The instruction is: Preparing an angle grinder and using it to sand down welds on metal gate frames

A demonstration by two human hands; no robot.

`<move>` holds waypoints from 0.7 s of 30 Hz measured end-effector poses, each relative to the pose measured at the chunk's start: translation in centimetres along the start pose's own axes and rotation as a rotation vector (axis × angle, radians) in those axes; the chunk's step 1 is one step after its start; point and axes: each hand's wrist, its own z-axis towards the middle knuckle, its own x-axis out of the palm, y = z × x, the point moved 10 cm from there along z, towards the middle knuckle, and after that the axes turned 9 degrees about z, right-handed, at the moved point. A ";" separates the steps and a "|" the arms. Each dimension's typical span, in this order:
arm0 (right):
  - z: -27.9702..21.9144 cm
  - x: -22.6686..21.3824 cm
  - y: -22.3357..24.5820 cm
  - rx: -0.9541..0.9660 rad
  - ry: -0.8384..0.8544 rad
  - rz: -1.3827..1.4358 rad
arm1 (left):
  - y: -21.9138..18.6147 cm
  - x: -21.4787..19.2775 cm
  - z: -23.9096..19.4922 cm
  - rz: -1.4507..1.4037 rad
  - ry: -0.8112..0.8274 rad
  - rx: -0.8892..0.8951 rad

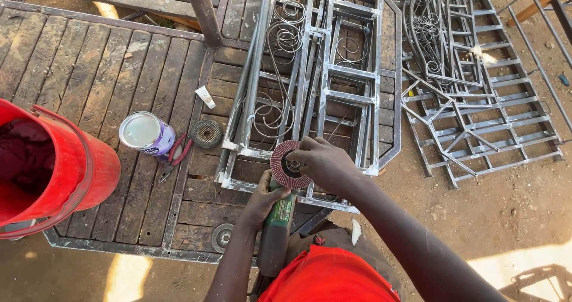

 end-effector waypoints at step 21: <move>-0.2 -0.9 0.2 -0.050 -0.028 -0.048 | 0.2 -0.3 -0.4 0.047 0.045 0.031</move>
